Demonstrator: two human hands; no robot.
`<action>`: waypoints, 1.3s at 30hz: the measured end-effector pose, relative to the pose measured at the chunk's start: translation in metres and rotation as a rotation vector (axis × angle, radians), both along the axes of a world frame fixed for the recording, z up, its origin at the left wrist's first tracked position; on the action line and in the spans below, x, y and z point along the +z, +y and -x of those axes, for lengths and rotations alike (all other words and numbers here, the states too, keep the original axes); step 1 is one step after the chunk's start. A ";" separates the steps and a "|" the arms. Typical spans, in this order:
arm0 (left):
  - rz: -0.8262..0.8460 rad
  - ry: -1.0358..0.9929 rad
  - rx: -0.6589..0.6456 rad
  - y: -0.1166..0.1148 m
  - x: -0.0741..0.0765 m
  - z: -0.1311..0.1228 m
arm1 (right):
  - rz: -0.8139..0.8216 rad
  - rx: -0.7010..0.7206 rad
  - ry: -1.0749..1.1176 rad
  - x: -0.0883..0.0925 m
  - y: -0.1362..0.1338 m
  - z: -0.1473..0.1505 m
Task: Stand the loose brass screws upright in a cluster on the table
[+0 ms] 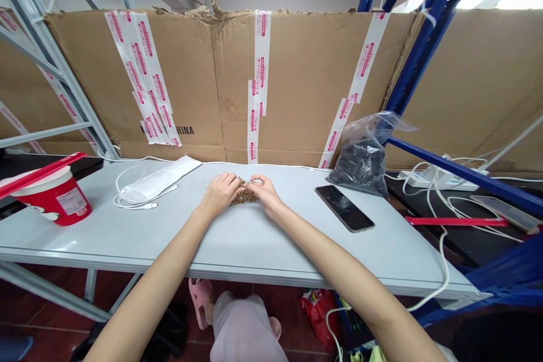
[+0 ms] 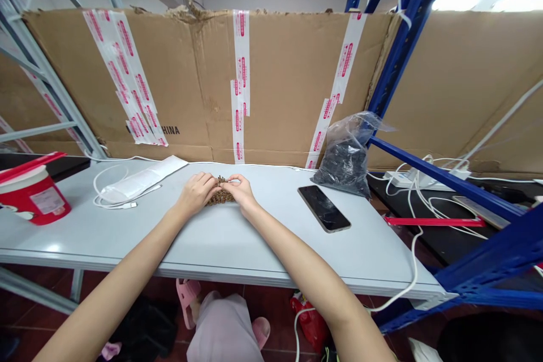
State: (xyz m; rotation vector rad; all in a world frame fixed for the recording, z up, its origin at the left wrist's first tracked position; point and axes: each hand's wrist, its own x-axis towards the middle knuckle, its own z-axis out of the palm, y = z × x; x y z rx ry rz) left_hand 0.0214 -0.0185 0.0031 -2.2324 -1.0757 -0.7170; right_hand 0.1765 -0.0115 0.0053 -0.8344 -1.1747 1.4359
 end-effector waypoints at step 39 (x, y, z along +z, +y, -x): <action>-0.125 0.063 0.035 -0.001 0.000 0.002 | -0.036 0.032 0.030 -0.001 -0.001 -0.001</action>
